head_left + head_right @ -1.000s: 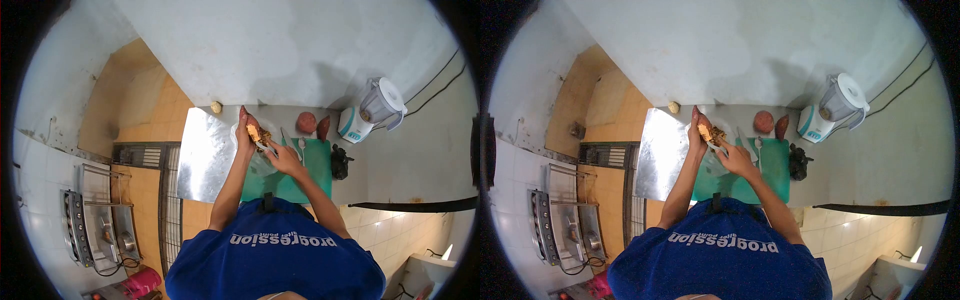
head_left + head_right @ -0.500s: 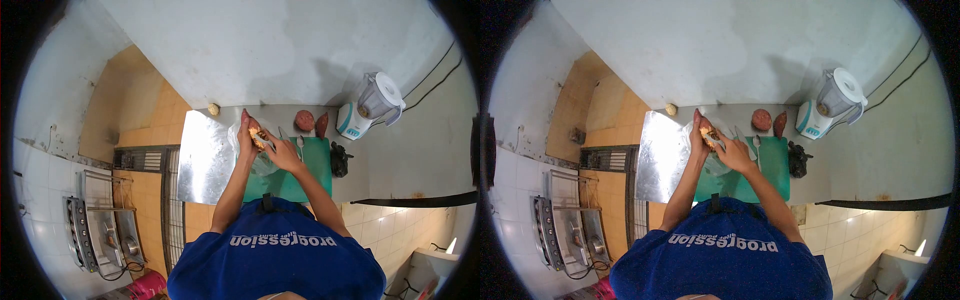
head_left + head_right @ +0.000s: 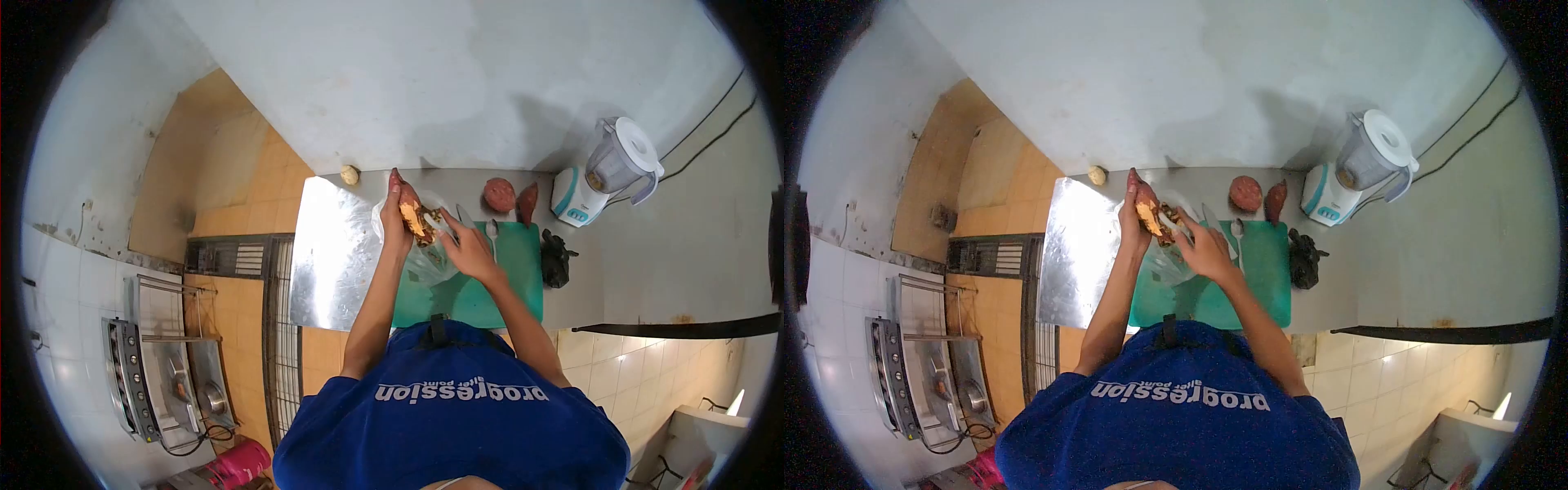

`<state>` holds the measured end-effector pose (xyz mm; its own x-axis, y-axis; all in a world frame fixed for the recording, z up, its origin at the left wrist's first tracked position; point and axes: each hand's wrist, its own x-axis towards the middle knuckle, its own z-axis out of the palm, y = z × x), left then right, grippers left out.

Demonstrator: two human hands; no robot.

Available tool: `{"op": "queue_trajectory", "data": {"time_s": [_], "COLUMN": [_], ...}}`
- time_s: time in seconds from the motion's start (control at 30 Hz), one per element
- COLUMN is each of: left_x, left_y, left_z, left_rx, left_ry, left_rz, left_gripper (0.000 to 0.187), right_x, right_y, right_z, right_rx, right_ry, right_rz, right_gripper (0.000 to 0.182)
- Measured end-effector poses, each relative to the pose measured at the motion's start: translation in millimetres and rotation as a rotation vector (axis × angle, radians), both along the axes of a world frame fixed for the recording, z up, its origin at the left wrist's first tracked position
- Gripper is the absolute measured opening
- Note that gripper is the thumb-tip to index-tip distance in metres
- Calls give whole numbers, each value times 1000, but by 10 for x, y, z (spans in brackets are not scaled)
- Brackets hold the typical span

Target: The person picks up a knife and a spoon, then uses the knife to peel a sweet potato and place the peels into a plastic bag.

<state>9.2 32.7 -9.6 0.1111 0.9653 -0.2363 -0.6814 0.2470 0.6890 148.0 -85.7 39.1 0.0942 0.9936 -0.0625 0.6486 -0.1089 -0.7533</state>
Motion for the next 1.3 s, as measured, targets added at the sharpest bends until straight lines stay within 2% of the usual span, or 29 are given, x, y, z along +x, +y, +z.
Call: {"op": "queue_trajectory", "data": {"time_s": [0.1, 0.23, 0.33, 0.4, 0.43, 0.5, 0.7, 0.83, 0.93, 1.0, 1.03, 1.13, 1.23, 1.3], "left_x": [64, 124, 113, 92, 0, -17, -19, 120, 82, -15, -45, -105, 44, 59], "left_y": [-86, -111, -112, -17, 17, 128, 18, -146, -4, 27, 64, 61, -96, -74], "left_z": [-42, 9, 50, 71, 7, -48, -71, 79, 114, 144, 129, 58, 179, 111], "left_rx": [-12, 156, 52, -100, 13, 70, 29, 30, 48, 71, 71, 17, 103, 10], "left_ry": [9, 8, 64, -28, -50, -74, 65, -48, -119, -98, -102, 10, -73, -51], "left_rz": [-62, -73, -27, 78, -3, 98, 15, 46, 112, 114, 118, 9, 89, 52], "left_gripper": [36, 32, 32, 35, 38, 37, 33, 30, 31, 35, 35, 38, 40, 44], "right_x": [-38, -72, -83, -106, -84, -47, -78, -150, -197, -171, -150, -179, -166, -186], "right_y": [177, 200, 69, -65, -131, -207, 27, 193, 74, -40, -33, -40, 140, 219], "right_z": [-31, -72, -149, -227, -270, -302, -17, -50, -79, -9, -37, -57, 22, -50], "right_rx": [151, 141, 147, 28, 29, 2, 117, 146, 150, -117, -117, 22, 68, 166], "right_ry": [4, -53, -100, -179, -183, -120, -57, -71, -129, -118, -122, -87, 20, 20], "right_rz": [-21, -23, 15, 63, 59, 69, -13, -26, 19, 94, 97, 26, -4, -20], "right_gripper": [56, 56, 56, 57, 57, 58, 56, 56, 56, 58, 58, 55, 55, 56]}}
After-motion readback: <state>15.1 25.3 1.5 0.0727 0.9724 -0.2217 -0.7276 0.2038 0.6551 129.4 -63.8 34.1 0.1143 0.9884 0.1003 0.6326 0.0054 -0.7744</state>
